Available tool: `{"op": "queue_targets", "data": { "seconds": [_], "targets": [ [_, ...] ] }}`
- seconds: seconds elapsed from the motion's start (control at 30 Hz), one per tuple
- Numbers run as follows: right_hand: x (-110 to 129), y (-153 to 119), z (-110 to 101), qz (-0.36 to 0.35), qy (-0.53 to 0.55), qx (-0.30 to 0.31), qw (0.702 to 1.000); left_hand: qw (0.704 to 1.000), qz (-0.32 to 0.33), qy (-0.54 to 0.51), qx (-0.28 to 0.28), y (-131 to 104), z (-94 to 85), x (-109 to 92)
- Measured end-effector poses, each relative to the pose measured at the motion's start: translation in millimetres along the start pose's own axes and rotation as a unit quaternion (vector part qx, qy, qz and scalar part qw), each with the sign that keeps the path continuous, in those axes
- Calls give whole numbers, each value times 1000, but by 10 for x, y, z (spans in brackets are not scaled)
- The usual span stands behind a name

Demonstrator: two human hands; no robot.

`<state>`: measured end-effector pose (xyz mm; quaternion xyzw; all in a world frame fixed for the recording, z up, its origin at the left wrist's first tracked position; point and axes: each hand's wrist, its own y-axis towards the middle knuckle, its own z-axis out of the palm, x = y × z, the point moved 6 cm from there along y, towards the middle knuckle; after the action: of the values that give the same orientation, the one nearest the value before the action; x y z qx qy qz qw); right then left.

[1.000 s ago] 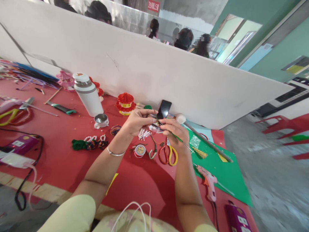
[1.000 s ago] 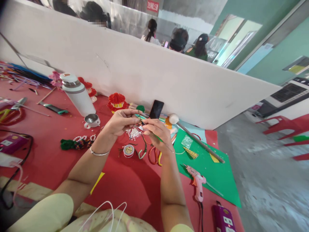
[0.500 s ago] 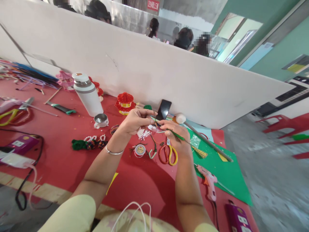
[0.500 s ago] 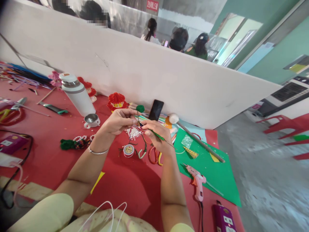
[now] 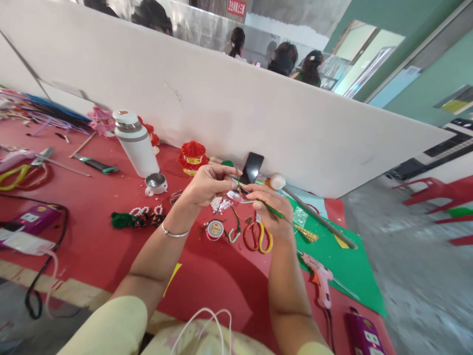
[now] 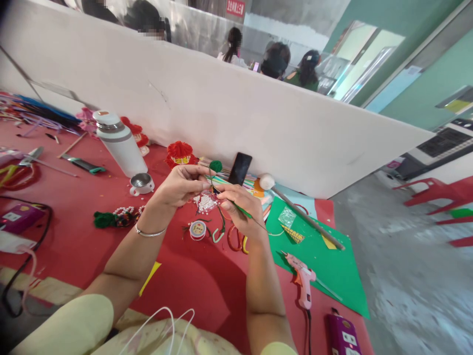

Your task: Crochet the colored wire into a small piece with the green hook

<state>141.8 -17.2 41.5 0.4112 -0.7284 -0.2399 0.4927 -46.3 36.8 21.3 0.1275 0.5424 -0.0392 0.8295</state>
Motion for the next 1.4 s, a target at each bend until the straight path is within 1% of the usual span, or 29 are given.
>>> {"op": "queue_targets", "data": {
  "seconds": [0.13,0.3,0.4,0.6,0.77,1.03,1.1,1.17,1.27,1.33,1.4],
  "targets": [
    [-84,-33,-37,67,79,-47,994,1000,-6,-29,7,17,-13,18],
    [-128,-54,-42,100,123,-81,984,998,-7,-54,16,6,43,40],
    [-178,-45,-31,98,128,-97,982,997,-13,-64,27,-1,105,74],
    [-290,-38,11,63,106,-129,984,995,-38,-74,59,-4,202,172],
    [-292,-53,18,55,105,-136,984,993,-46,-101,49,1,197,188],
    [-223,-37,-11,53,62,-130,988,995,-3,-100,-9,16,214,219],
    [-271,-54,-2,85,70,-145,983,995,21,-87,-33,27,205,221],
    [-358,-92,30,151,93,-155,972,992,70,-65,-77,27,170,197],
    [-469,-154,146,247,148,-126,949,983,128,-14,-130,3,145,167],
    [-494,-173,205,270,173,-107,941,981,133,13,-140,-9,159,178],
    [-499,-175,209,265,174,-115,942,983,122,4,-134,-11,176,202]
  ]
}}
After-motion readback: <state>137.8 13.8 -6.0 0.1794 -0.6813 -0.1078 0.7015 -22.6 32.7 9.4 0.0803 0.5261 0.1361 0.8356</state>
